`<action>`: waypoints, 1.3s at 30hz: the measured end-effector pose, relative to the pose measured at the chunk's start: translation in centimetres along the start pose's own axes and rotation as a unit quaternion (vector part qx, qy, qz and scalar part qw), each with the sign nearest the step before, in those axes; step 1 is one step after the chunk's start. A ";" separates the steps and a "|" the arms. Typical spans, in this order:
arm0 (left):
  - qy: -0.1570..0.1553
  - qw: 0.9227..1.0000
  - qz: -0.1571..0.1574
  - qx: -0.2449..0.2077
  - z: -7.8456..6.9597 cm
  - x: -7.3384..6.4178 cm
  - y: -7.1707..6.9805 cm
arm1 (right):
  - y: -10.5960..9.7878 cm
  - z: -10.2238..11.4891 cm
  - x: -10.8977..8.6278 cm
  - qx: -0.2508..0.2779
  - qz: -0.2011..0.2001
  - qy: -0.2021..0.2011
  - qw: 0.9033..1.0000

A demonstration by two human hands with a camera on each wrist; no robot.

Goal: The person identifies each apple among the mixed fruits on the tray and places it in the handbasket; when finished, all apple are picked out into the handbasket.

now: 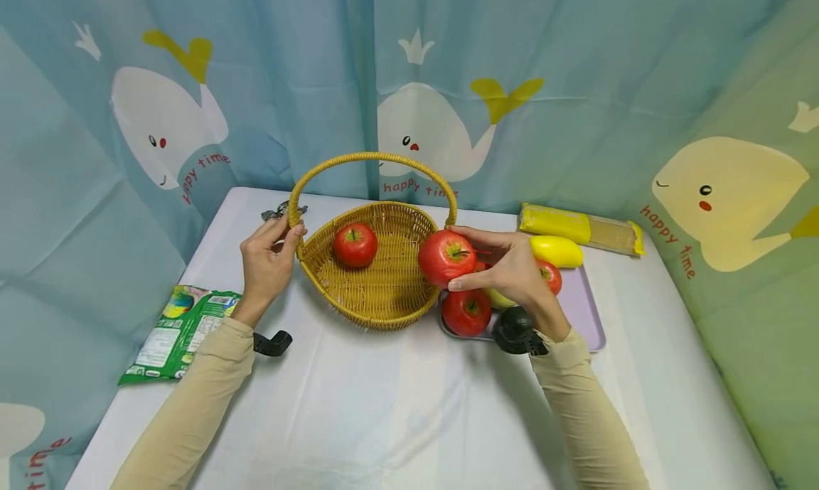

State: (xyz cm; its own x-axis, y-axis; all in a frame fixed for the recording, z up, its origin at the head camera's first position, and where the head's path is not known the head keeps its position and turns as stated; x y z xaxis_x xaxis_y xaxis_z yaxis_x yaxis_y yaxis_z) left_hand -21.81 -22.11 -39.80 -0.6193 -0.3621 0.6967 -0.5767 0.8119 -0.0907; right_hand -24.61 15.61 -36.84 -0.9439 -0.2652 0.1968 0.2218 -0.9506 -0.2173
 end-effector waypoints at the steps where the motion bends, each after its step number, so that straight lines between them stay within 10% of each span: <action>1: 0.001 1.000 0.000 -0.002 -0.5 0.0 0.0 | 0.2 0.1 0.0 -0.001 0.003 -0.002 1.000; 8: 0.004 1.000 0.000 -0.010 -2.2 0.3 0.0 | 2.1 0.8 0.3 0.007 0.022 -0.012 1.000; 18: 0.005 1.000 -0.002 0.010 0.6 0.0 0.1 | 4.8 1.5 1.3 0.011 0.052 -0.026 0.998; 27: 0.007 1.000 -0.003 -0.005 -2.0 0.2 0.0 | 7.0 1.4 3.2 0.026 0.064 -0.022 0.997; 39: 0.000 1.000 -0.001 -0.001 1.3 -0.1 0.0 | 8.5 0.7 4.9 0.006 0.057 0.000 0.998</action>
State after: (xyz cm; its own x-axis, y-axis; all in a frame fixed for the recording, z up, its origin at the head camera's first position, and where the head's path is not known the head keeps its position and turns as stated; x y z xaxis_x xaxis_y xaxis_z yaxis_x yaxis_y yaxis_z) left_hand -22.43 -22.64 -40.77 -0.6181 -0.3636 0.6969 -0.5771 0.8119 -0.0882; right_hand -27.15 6.09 -37.11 -0.9128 -0.3709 0.1713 0.3296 -0.9163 -0.2276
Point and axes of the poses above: each hand's wrist, its own x-axis towards the middle knuckle, its own y-axis out of the palm, z = x × y, the point moved 6 cm from there along x, towards the middle knuckle, and after that the axes turned 9 degrees about -z, right-handed, at the moved point
